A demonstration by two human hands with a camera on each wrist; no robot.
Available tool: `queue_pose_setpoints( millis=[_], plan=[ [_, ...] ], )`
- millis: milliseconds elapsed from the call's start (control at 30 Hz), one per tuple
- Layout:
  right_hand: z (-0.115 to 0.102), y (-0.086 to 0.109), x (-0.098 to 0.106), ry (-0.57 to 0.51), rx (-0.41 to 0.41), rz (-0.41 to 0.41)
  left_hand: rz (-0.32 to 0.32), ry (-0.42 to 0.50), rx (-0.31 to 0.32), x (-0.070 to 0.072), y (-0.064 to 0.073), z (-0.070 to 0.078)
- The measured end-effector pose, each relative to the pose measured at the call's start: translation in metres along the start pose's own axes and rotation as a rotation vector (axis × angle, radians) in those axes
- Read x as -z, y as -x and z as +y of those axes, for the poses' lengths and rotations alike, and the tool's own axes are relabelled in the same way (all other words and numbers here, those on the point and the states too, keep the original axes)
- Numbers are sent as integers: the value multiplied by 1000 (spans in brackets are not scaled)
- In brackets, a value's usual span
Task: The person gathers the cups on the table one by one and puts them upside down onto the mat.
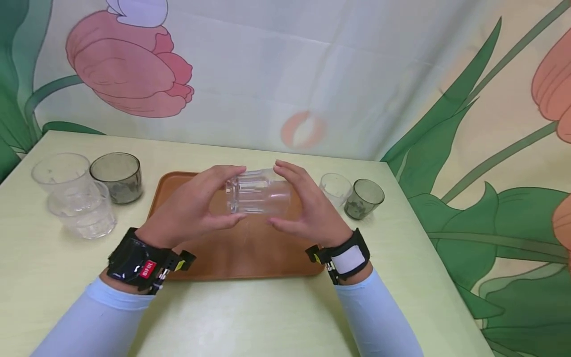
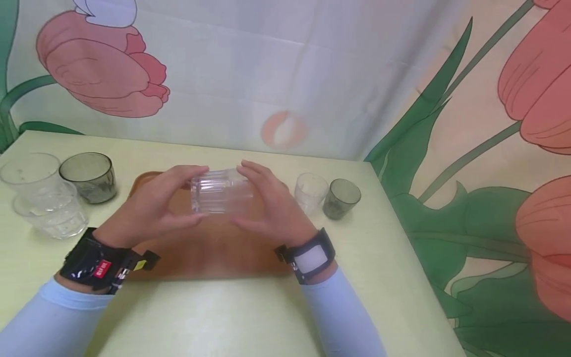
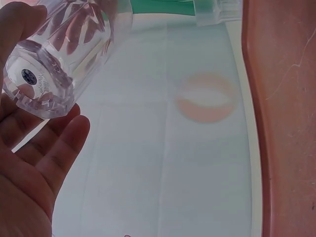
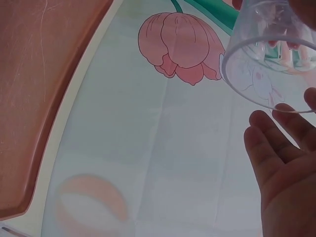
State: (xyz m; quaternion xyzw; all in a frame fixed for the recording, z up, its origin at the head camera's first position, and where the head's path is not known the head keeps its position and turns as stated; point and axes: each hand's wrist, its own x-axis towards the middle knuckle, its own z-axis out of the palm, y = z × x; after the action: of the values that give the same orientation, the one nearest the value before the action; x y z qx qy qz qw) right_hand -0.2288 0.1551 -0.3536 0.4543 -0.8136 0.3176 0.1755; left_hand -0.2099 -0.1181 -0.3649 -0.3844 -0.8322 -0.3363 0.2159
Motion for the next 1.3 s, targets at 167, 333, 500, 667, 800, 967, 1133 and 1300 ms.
queue_pose_setpoints(
  millis=[167, 333, 500, 667, 800, 967, 1133, 1300],
  plan=[
    [3, 3, 2, 24, -22, -25, 27, -14, -25, -5, -3, 2],
    [7, 4, -3, 50, -27, -50, 35, -16, -18, -5, -3, 3],
    [10, 5, -6, 69, -25, -63, 27, -11, -28, -4, -3, 5],
    [12, 5, -9, 80, -21, -82, 33, -17, -44, -4, -3, 6],
    [10, 5, -10, 87, -16, -99, 39, -21, -55, -4, -3, 6],
    [10, 4, -11, 92, -21, -128, 45, -26, -76, -4, -3, 6],
    [9, 3, -8, 96, -52, -140, 46, -36, -77, -2, -3, 4],
    [10, 4, -6, 75, -98, -127, 40, -54, -52, -1, -2, 1]
  ],
)
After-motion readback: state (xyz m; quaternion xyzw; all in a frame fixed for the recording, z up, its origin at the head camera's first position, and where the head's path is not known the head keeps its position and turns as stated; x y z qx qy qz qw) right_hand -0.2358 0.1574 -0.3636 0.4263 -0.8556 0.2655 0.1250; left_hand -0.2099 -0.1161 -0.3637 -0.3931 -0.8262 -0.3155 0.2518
